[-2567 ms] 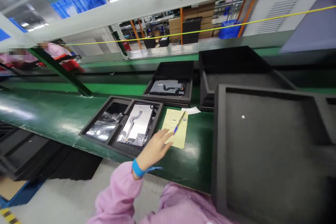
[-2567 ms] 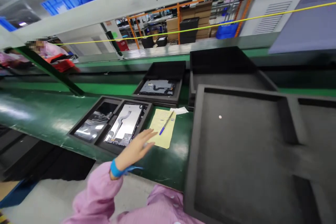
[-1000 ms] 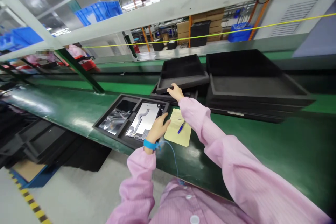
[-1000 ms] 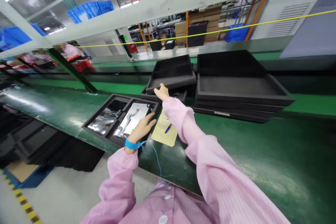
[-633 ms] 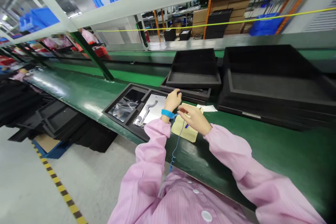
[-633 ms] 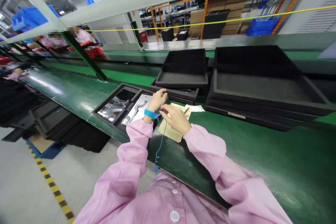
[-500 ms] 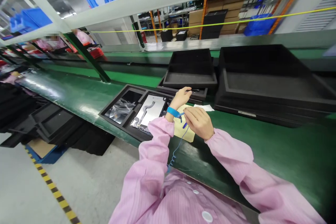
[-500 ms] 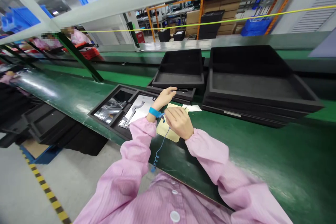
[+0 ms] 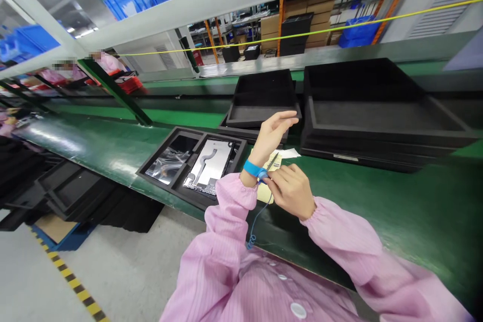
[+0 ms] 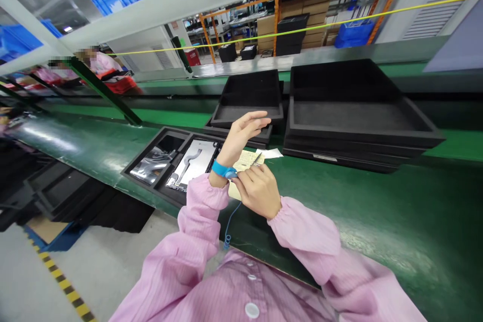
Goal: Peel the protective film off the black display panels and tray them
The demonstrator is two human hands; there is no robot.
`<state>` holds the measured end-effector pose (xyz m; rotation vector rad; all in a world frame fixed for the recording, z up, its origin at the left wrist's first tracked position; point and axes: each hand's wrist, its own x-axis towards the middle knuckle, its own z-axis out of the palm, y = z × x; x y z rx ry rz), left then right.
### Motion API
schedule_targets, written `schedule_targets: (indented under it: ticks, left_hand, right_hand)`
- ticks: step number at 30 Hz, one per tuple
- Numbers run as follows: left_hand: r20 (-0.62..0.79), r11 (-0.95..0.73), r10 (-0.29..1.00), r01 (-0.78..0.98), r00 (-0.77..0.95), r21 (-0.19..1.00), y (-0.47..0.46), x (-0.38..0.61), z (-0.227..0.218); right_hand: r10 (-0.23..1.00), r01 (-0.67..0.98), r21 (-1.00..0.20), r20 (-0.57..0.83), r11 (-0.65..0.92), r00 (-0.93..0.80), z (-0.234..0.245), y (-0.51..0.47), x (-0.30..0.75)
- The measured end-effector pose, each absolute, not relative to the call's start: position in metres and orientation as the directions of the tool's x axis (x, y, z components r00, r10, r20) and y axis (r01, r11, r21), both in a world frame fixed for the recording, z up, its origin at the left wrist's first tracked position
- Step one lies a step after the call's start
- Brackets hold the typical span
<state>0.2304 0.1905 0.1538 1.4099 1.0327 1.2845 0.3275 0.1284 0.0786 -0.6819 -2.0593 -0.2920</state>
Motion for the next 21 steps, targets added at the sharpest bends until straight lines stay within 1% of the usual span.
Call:
schedule_targets:
  ticks: [3,6,12,17,21]
  left_hand:
    - [0.332,-0.303,0.937,-0.219,0.107,0.927,0.177,0.232,0.167]
    - [0.412,-0.365,0.908,-0.334,0.081,0.869,0.162,0.233,0.180]
    - [0.377,-0.347,0.925,-0.304,0.044,0.887,0.143,0.230,0.196]
    - [0.341,-0.337,0.939,-0.266,-0.033,0.903,0.144,0.233,0.196]
    - [0.369,-0.370,0.927,-0.308,-0.065,0.877,0.137,0.238,0.198]
  right_hand:
    - [0.426,0.595,-0.158,0.838,0.788,-0.342,0.085,0.108,0.324]
    - [0.442,0.598,-0.187,0.840,0.780,-0.314,0.094,0.093,0.322]
    - [0.411,0.561,-0.148,0.830,0.814,-0.377,0.111,0.082,0.325]
    - [0.401,0.562,-0.169,0.858,0.810,-0.320,0.109,0.075,0.322]
    - [0.392,0.559,-0.179,0.874,0.810,-0.288,0.108,0.066,0.319]
